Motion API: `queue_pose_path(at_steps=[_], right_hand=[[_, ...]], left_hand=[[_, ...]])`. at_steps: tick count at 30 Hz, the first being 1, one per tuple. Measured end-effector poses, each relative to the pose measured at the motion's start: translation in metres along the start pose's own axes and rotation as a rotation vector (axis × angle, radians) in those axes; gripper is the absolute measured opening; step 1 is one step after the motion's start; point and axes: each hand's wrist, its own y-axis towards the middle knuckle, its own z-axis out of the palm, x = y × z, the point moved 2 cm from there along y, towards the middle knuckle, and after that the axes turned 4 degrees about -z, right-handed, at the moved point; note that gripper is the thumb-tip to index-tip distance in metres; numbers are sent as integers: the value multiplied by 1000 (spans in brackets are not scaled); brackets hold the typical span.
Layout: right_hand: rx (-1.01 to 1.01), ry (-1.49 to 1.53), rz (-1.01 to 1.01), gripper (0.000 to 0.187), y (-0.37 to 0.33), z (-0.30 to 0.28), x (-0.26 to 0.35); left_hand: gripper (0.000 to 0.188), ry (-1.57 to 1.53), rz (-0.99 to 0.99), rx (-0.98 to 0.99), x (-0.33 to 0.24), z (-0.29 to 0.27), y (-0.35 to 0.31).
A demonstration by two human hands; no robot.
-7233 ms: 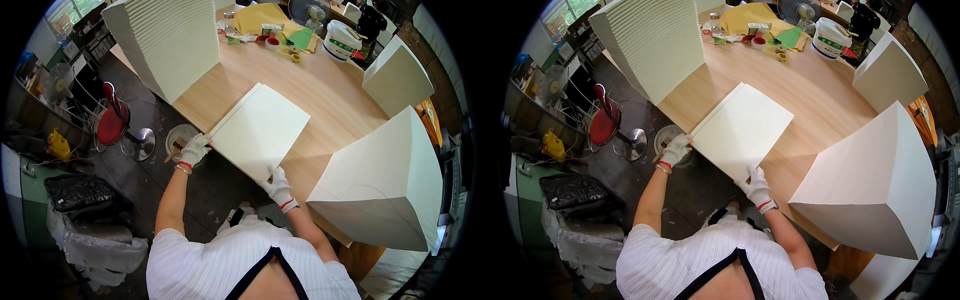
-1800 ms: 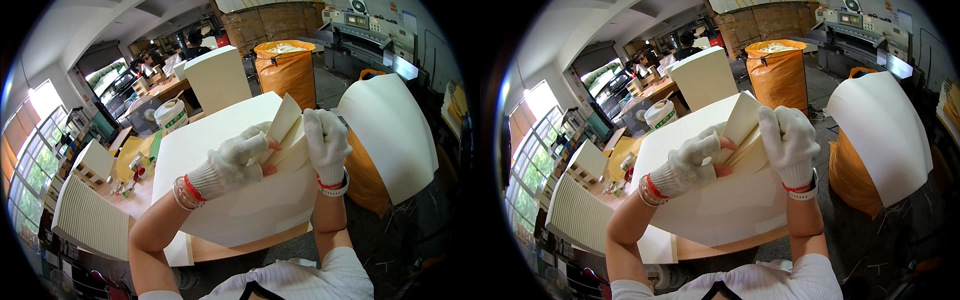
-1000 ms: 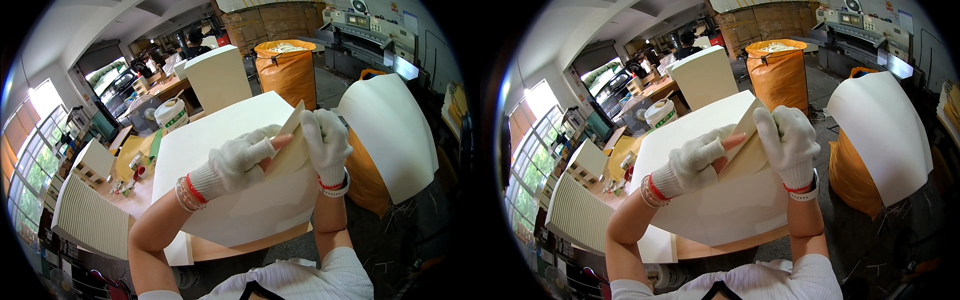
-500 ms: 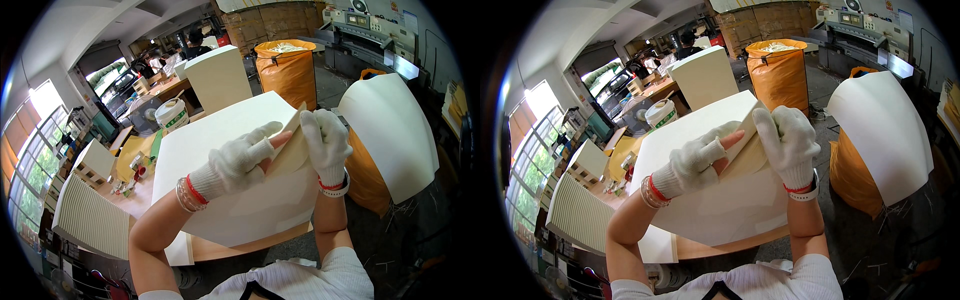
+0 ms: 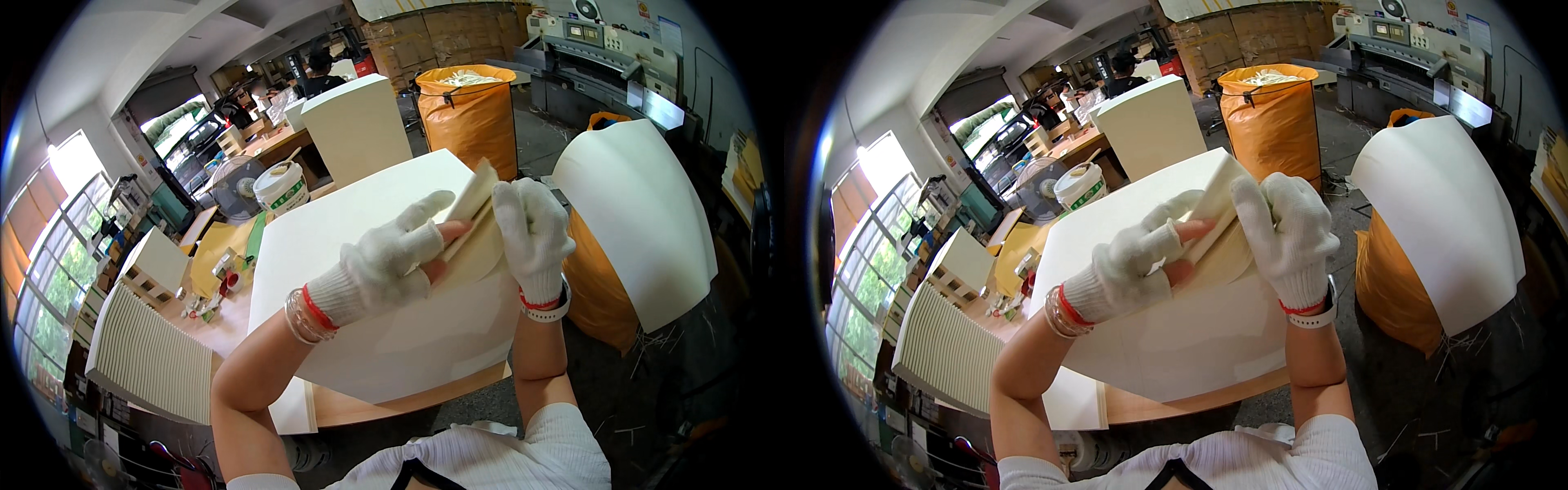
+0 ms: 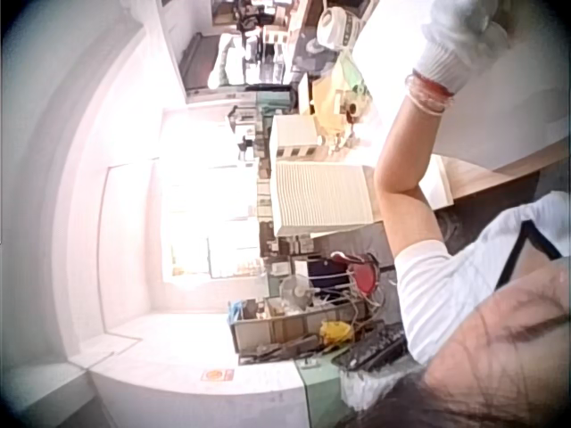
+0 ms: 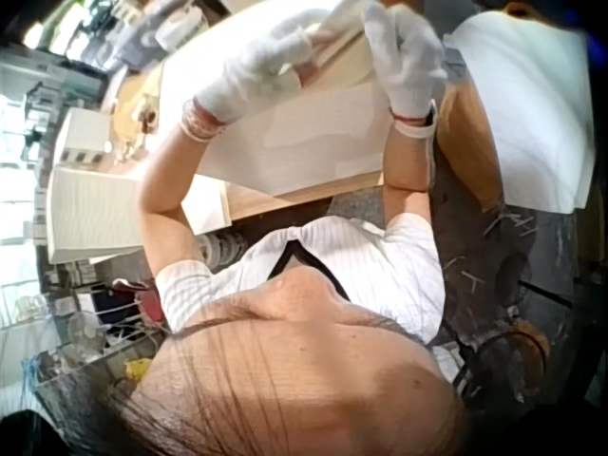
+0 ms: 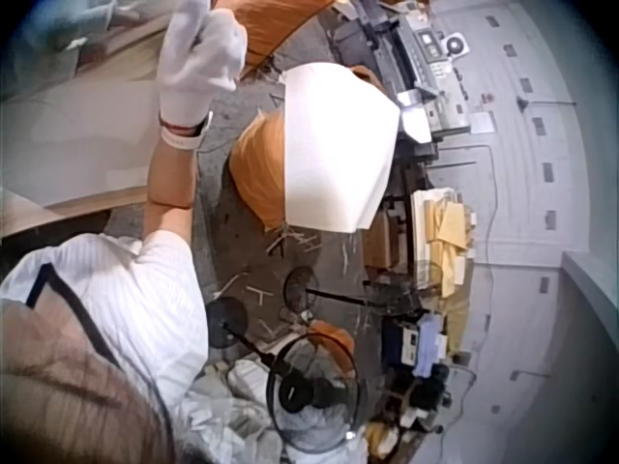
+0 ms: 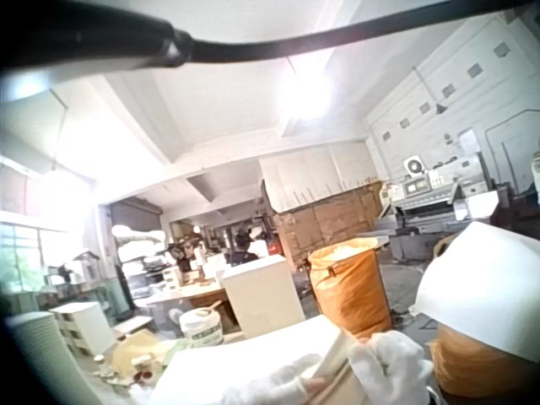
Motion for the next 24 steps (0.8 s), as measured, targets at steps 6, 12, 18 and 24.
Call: queue_pose_path(at_steps=[6, 12, 18, 24], right_hand=[[131, 64, 165, 11, -1, -5, -3], [158, 23, 79, 13, 0, -5, -2], [92, -60, -55, 18, -2, -7, -3], [408, -22, 6, 15, -2, -11, 45]], left_hand=[[29, 30, -15, 43, -2, -3, 2], [35, 12, -36, 0, -11, -5, 0], [43, 53, 21, -7, -6, -7, 1], [54, 121, -47, -83, -9, -8, -5]])
